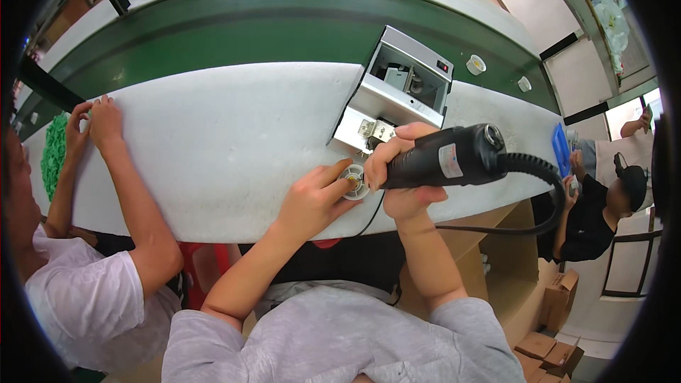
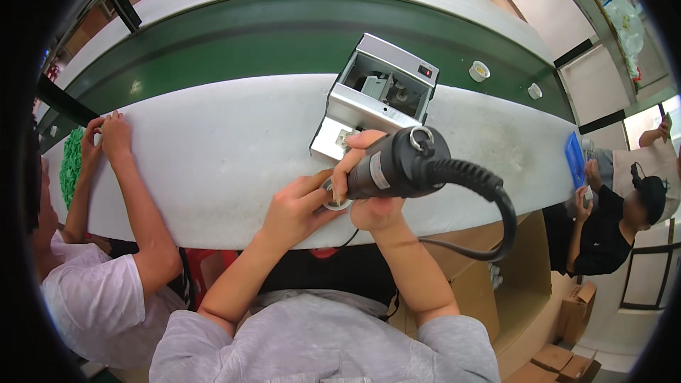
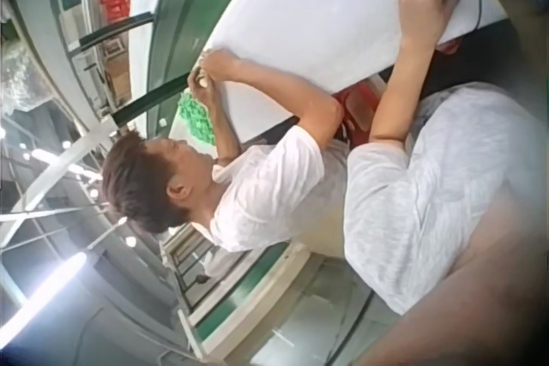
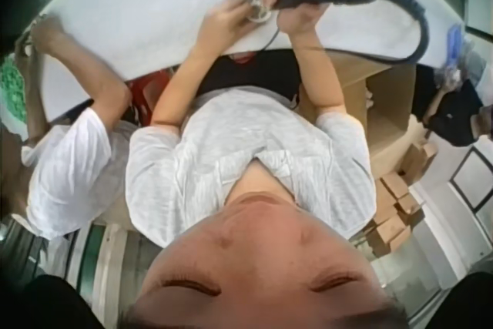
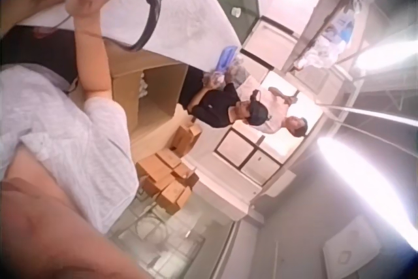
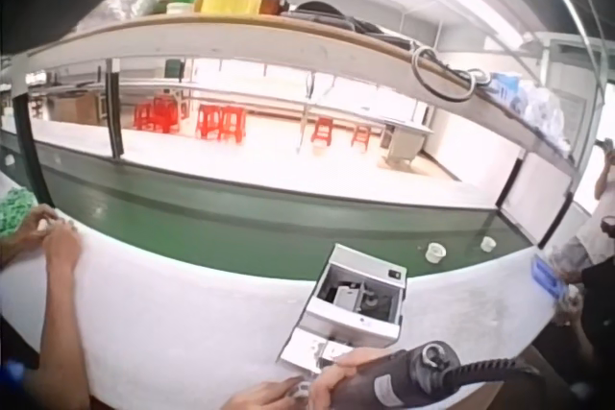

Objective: Assembling small electronic components using a motorized screwdriver at a factory workstation.

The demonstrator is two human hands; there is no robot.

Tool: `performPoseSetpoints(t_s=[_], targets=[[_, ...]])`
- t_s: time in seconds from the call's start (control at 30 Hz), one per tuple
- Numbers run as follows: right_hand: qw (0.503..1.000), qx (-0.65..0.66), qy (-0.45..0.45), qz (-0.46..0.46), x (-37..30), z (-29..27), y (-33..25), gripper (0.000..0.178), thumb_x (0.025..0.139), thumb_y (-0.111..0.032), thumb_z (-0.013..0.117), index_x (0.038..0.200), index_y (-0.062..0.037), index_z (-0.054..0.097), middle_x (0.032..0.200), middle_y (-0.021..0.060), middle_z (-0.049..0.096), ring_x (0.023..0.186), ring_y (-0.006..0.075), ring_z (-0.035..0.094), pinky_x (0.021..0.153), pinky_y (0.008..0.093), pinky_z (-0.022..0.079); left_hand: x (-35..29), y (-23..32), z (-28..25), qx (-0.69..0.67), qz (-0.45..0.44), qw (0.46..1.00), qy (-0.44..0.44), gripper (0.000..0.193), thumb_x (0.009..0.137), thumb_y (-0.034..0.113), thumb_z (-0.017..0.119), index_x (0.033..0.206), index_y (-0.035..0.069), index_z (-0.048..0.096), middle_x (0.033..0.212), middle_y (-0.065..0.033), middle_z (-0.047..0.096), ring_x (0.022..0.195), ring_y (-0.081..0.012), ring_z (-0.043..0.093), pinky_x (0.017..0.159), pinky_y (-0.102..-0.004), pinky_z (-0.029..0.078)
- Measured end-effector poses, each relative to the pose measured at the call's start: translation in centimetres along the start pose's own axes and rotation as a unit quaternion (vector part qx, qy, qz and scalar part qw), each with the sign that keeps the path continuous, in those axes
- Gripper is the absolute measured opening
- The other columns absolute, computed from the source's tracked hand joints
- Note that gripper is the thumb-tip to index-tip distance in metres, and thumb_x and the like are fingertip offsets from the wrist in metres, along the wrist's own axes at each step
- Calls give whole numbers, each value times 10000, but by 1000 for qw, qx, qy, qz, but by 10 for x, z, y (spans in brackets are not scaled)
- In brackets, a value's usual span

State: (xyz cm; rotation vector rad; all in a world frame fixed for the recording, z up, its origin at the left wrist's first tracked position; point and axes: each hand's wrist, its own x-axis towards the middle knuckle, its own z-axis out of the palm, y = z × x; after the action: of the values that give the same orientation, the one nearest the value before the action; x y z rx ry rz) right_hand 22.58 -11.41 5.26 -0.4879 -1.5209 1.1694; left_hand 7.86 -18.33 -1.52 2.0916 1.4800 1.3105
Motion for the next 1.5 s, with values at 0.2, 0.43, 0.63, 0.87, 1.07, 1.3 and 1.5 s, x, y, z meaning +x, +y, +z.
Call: performPoseSetpoints(t_s=[0.2, 0.43, 0.63, 0.87, 1.07, 1.3, 1.5], targets=[[1000, 13, 0, 1, -2, -1, -2, 1062, 769, -959, 400, 1301, -40, 377, 631, 72, 550, 493, 173, 552, 501, 290, 503, -1, -1, 1, 2, 12, 1000, -3, 323, 710, 200, 895, 945, 74, 712, 1229, -106, 704, 851, -266, 680, 742, -384, 576], [972, 219, 81, -38, 11, -23, -14, 994, 901, -883, 375, 1441, -49, 377, 632, 43, 500, 455, 169, 489, 454, 322, 472, -1, -1, 2, -40, -40, 998, 5, 387, 707, 162, 925, 1014, 75, 708, 1183, -113, 745, 915, -291, 717, 780, -387, 584], [904, 406, 132, 26, 52, -127, -25, 777, 998, -754, 398, 1351, -87, 583, 621, -39, 391, 471, 77, 343, 461, 248, 338, 4, -4, 0, -59, -86, 995, -9, 524, 697, 179, 942, 1124, 50, 666, 1131, -127, 747, 951, -330, 721, 829, -392, 585], [779, 546, 270, 152, 105, -222, 98, 694, 927, -778, 550, 1096, -106, 590, 663, -43, 462, 537, 81, 474, 545, 255, 445, -7, 7, -5, -38, -73, 997, -7, 552, 672, 128, 896, 1157, 31, 650, 1110, -160, 721, 964, -301, 723, 878, -383, 573], [815, 450, 339, 136, 102, -230, 129, 723, 923, -809, 505, 1190, -138, 520, 714, -1, 471, 545, 112, 480, 539, 293, 443, 10, 3, -33, -21, -130, 991, -19, 535, 671, 30, 762, 1189, 11, 628, 1126, -135, 699, 1054, -256, 687, 965, -367, 529], [766, 502, 373, 148, 115, -227, 124, 733, 865, -837, 575, 1161, -168, 531, 707, 8, 510, 521, 103, 482, 527, 285, 440, 24, -119, -135, 191, -190, 954, 129, 623, 891, 6, 621, 1497, -11, 475, 1484, -176, 548, 1377, -305, 519, 1178, -393, 372], [773, 479, 383, 161, 110, -224, 116, 701, 925, -816, 496, 1201, -172, 487, 711, 10, 480, 535, 118, 476, 530, 311, 427, 44, -115, -122, 258, -210, 940, 75, 720, 905, 92, 737, 1547, 19, 420, 1332, -256, 646, 1159, -362, 679, 913, -420, 585]])
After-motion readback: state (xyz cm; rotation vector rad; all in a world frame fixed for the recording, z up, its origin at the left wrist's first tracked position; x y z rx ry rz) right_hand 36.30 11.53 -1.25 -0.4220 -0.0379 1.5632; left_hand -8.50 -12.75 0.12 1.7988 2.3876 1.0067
